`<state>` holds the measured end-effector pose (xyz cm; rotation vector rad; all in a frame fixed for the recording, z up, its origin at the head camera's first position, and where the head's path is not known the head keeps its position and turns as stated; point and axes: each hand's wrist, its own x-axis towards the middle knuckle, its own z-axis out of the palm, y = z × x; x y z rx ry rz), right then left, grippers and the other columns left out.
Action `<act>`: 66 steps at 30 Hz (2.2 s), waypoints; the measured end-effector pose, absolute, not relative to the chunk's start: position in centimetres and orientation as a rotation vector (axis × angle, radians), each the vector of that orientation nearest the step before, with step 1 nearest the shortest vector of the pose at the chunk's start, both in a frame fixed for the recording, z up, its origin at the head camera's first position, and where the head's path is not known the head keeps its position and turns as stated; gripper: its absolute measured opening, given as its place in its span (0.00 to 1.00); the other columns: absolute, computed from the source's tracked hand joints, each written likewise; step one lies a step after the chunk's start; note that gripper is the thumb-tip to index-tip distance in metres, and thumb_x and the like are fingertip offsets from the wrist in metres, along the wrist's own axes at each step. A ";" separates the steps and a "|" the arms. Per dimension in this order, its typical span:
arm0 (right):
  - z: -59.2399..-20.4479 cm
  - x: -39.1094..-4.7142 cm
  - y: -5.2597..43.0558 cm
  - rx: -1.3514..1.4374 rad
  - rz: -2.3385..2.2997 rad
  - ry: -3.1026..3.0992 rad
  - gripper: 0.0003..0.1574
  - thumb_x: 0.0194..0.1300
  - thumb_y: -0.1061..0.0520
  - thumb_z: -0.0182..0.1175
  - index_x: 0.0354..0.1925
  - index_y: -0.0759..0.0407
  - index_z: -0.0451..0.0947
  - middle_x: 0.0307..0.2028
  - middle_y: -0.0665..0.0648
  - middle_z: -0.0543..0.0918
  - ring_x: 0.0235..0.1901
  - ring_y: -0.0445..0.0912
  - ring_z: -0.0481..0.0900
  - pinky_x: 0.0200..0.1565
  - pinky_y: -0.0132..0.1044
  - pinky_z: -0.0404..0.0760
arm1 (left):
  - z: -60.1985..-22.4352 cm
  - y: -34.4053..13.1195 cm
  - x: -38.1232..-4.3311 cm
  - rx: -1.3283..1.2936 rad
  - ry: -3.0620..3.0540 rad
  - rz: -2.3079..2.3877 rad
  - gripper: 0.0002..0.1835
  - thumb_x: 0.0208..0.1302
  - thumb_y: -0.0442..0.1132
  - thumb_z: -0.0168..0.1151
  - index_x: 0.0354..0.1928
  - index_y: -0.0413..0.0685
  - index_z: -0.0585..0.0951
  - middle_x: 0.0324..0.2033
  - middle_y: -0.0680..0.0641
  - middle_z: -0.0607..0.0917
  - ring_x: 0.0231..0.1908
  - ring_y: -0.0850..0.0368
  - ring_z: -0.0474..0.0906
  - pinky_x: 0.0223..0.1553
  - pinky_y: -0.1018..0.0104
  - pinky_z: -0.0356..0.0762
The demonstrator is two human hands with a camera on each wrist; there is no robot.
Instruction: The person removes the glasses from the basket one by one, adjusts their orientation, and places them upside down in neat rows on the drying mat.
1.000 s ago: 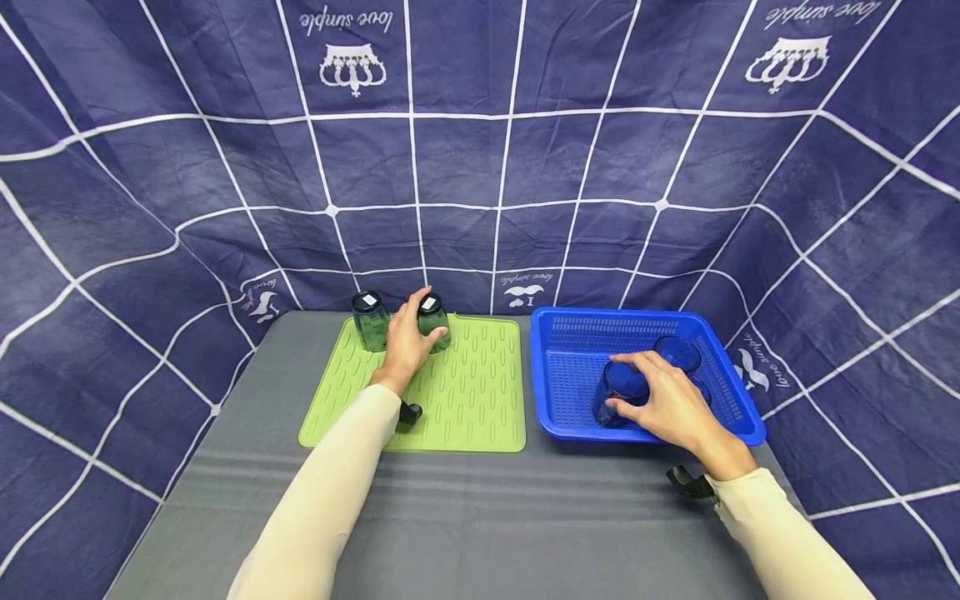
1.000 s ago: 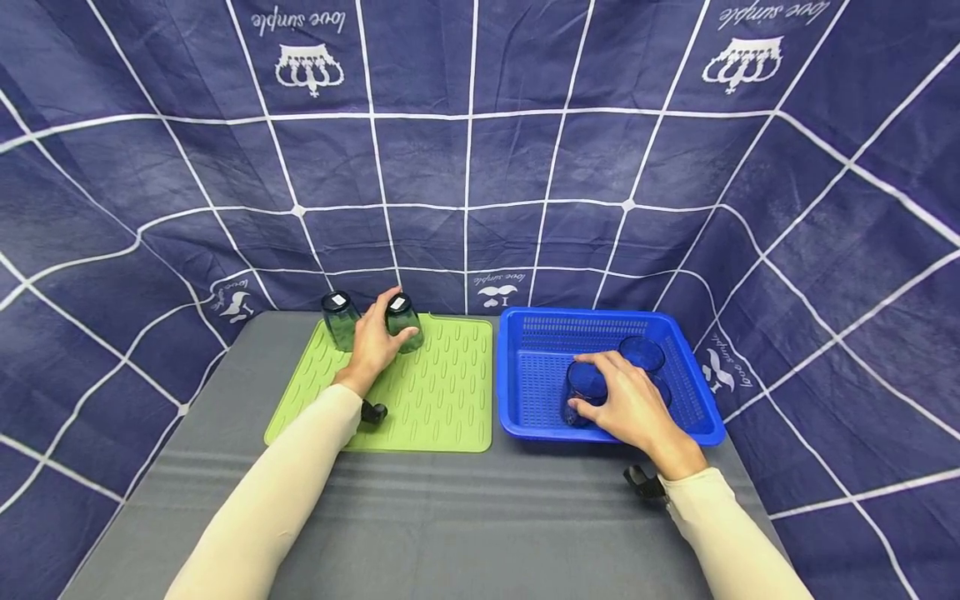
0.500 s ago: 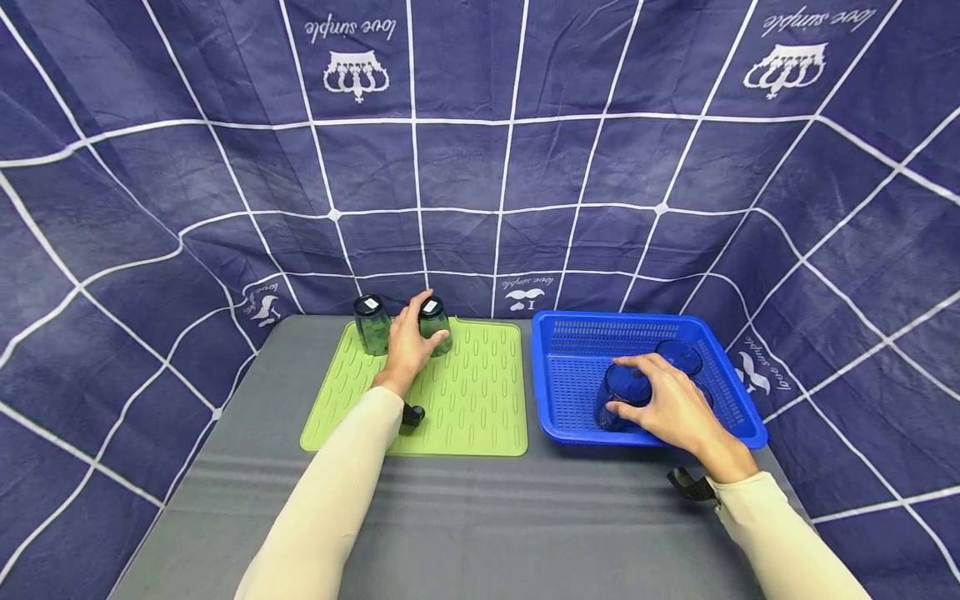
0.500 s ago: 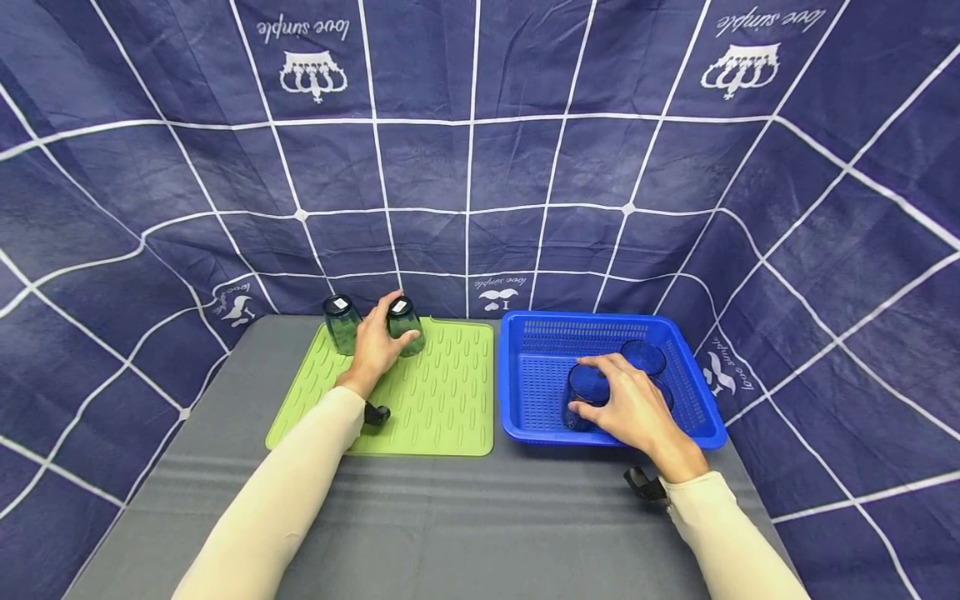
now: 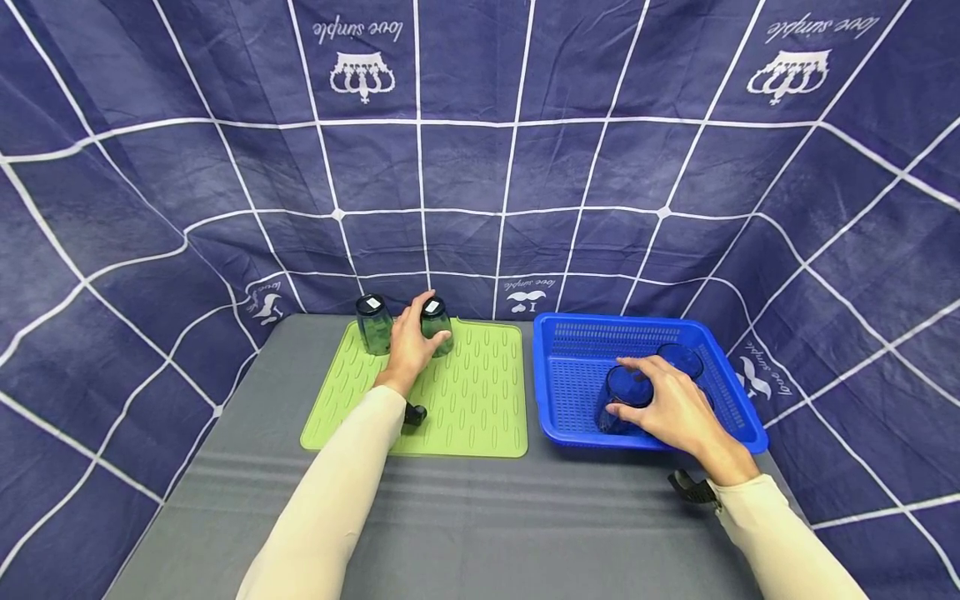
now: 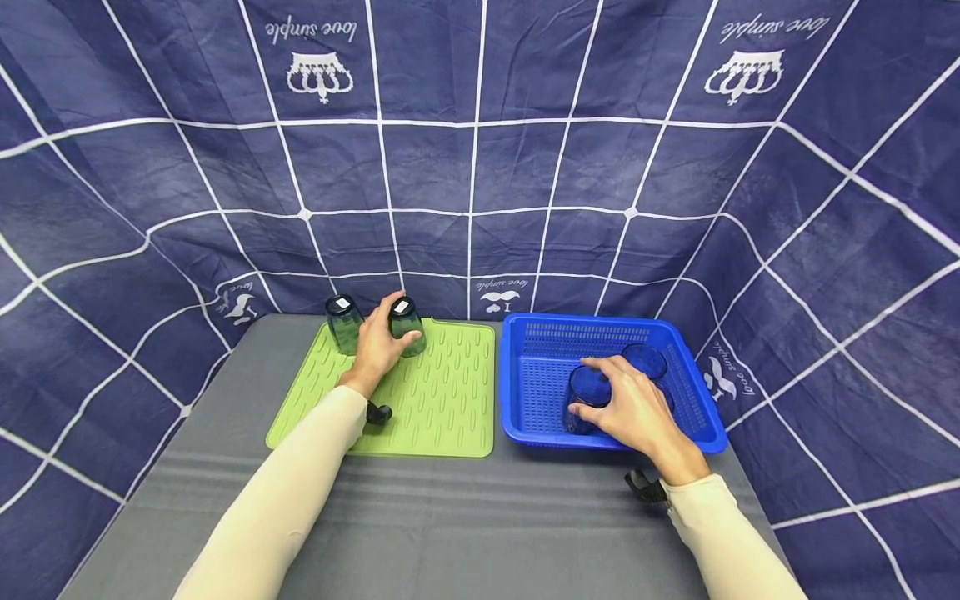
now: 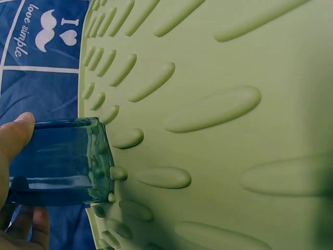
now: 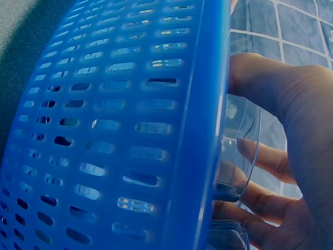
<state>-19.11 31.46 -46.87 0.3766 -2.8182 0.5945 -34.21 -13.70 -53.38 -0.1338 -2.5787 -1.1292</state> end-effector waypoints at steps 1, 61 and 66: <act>-46.8 -19.1 31.4 0.375 0.592 -2.819 0.49 0.61 0.37 0.90 0.75 0.50 0.85 0.63 0.63 0.91 0.62 0.65 0.90 0.56 0.73 0.89 | -53.4 -13.7 -34.2 -0.135 -2.586 -1.142 0.51 0.72 0.38 0.85 0.90 0.65 0.67 0.75 0.29 0.82 0.78 0.22 0.76 0.83 0.25 0.71; -45.1 -18.4 28.7 0.478 0.573 -2.612 0.51 0.56 0.39 0.92 0.74 0.52 0.87 0.60 0.61 0.94 0.60 0.66 0.93 0.53 0.68 0.90 | -59.1 -15.7 -38.3 -0.204 -2.447 -1.154 0.55 0.64 0.45 0.91 0.88 0.82 0.70 0.69 0.34 0.86 0.72 0.24 0.81 0.76 0.24 0.78; -44.9 -18.5 28.5 0.488 0.578 -2.582 0.52 0.55 0.40 0.93 0.73 0.53 0.88 0.60 0.61 0.94 0.60 0.66 0.93 0.54 0.67 0.90 | -57.6 -15.2 -37.4 -0.197 -2.464 -1.149 0.53 0.65 0.44 0.91 0.87 0.75 0.71 0.68 0.34 0.87 0.70 0.27 0.82 0.78 0.29 0.78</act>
